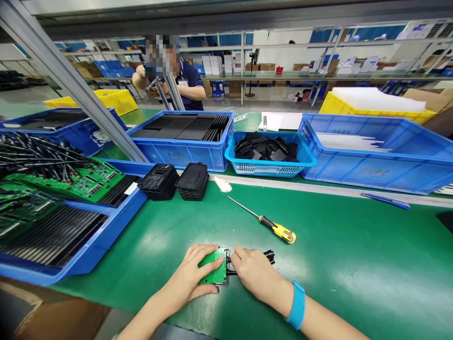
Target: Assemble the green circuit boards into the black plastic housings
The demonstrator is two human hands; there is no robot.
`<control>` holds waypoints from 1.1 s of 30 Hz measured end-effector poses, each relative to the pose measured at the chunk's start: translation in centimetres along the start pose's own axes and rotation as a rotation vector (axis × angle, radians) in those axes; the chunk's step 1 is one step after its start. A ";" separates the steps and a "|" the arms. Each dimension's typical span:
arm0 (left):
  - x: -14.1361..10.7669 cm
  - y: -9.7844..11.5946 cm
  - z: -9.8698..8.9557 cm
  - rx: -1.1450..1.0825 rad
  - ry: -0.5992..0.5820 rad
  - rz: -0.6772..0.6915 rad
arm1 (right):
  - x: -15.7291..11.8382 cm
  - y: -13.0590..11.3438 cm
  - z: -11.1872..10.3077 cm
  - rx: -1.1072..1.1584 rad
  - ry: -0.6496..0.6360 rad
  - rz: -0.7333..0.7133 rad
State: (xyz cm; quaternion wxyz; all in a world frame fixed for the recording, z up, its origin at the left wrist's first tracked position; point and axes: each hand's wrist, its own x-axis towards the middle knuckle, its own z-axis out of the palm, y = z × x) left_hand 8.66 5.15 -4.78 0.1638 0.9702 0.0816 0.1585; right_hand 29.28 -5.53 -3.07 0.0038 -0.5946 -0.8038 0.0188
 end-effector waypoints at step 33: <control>0.3 0.2 0.4 0.074 0.093 0.104 | -2.1 -3.0 1.7 0.030 0.403 -0.006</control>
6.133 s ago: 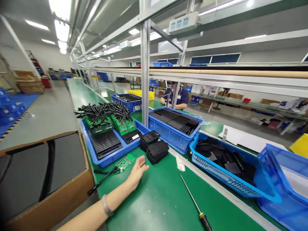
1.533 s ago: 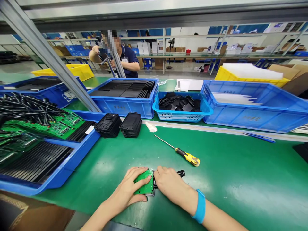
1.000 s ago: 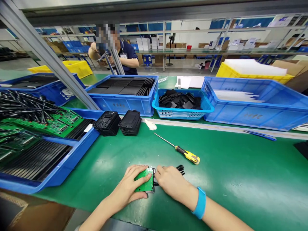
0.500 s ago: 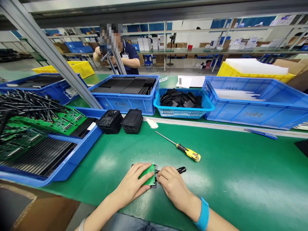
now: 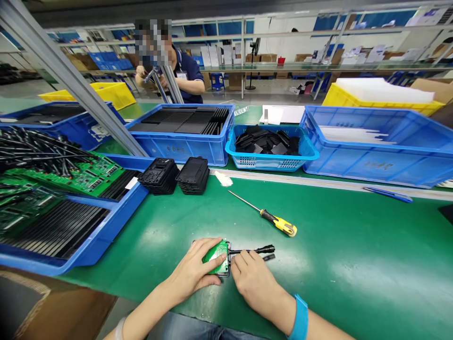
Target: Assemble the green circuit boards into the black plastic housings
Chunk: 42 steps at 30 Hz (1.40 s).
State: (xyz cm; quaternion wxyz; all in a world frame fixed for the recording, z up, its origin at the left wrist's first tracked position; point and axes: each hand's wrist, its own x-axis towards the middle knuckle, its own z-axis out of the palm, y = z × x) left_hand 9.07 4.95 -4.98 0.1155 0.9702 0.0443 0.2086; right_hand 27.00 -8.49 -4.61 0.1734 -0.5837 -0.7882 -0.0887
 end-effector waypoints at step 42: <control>-0.2 1.2 -1.3 0.102 -0.140 -0.063 | -2.5 -0.8 -0.4 0.067 -0.120 0.041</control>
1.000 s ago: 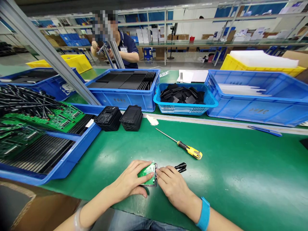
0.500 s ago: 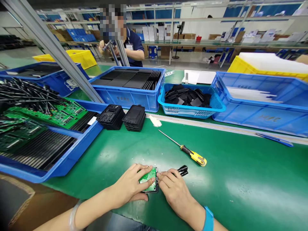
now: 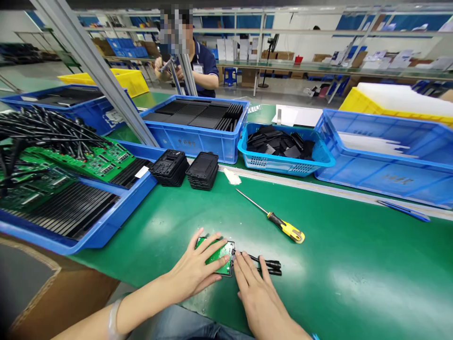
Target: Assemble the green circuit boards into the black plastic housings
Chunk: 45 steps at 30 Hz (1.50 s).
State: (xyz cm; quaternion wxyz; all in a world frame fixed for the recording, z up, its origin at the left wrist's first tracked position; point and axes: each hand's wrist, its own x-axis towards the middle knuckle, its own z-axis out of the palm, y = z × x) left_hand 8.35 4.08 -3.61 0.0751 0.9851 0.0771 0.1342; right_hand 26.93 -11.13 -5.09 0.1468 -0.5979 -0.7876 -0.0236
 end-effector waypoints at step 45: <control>0.2 7.2 3.5 0.086 0.078 -0.400 | 13.8 -1.8 -1.5 0.567 0.345 0.020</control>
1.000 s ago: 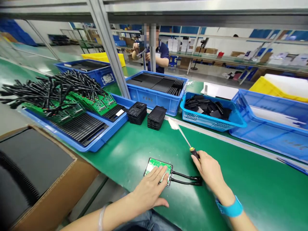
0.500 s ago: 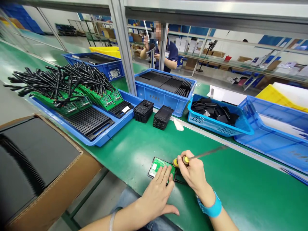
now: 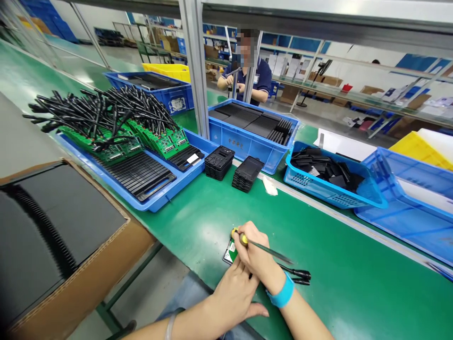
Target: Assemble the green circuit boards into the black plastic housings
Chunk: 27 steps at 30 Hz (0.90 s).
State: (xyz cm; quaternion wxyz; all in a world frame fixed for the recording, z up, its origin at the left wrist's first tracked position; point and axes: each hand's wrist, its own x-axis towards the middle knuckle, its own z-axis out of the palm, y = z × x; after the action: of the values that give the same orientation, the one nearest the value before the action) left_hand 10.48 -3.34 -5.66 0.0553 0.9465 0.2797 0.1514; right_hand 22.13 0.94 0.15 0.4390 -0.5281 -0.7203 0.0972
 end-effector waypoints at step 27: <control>3.7 -9.3 -3.5 -0.530 -0.259 0.311 | -5.6 -1.9 -4.1 -0.052 0.021 0.024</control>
State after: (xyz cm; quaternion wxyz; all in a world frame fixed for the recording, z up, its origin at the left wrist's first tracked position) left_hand 7.53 6.51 -3.17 0.3111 0.9418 0.0733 0.1041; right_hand 24.13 -5.98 0.76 0.4313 -0.5490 -0.7117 0.0781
